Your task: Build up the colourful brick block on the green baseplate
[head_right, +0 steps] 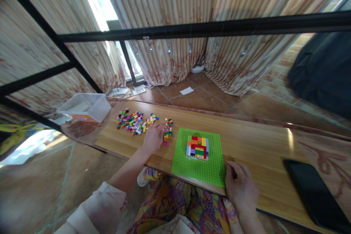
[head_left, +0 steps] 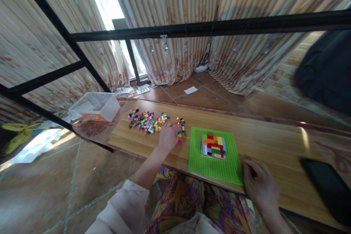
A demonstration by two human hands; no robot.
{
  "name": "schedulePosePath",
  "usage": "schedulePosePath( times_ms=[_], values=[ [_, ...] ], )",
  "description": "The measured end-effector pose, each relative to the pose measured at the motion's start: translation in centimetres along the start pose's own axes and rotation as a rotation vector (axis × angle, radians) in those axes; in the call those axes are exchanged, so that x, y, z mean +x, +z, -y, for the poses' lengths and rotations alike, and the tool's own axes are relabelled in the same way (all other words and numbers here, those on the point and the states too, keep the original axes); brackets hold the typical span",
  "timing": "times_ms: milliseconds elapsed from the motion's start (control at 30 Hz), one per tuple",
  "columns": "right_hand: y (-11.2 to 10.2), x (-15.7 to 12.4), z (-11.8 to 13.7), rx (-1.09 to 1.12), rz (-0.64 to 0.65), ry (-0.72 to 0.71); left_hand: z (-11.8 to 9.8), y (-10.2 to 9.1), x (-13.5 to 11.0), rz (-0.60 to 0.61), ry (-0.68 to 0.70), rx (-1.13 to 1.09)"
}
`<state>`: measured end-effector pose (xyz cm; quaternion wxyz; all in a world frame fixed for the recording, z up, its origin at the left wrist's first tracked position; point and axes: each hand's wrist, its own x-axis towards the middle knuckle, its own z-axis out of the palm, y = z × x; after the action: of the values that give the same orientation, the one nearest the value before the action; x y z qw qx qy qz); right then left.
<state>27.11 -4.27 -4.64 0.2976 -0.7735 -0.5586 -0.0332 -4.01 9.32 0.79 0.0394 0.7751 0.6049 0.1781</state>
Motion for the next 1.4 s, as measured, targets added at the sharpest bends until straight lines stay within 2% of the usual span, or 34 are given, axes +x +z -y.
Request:
schedulePosePath(
  times_ms=[200, 500, 767, 1033, 1167, 1400],
  values=[
    [0.1, 0.0, 0.0, 0.008, -0.019, -0.015, -0.2, 0.3, -0.2, 0.05, -0.005, 0.035],
    [-0.4, 0.1, 0.6, 0.016, -0.017, -0.034, 1.2, -1.0, -1.8, 0.032, -0.098, 0.064],
    [-0.4, 0.1, 0.6, 0.036, -0.027, -0.043, 0.6, 0.1, -1.5, 0.059, 0.057, 0.019],
    [-0.4, 0.1, 0.7, 0.031, -0.022, -0.028, 1.1, 0.0, -2.2, 0.036, 0.046, 0.001],
    [-0.4, 0.1, 0.7, 0.029, -0.023, -0.02, 1.1, -0.2, -1.8, 0.0, -0.01, 0.025],
    [-0.5, 0.2, 0.9, 0.032, -0.015, -0.015, -0.2, 0.0, -0.4, 0.005, -0.021, 0.058]
  ],
)
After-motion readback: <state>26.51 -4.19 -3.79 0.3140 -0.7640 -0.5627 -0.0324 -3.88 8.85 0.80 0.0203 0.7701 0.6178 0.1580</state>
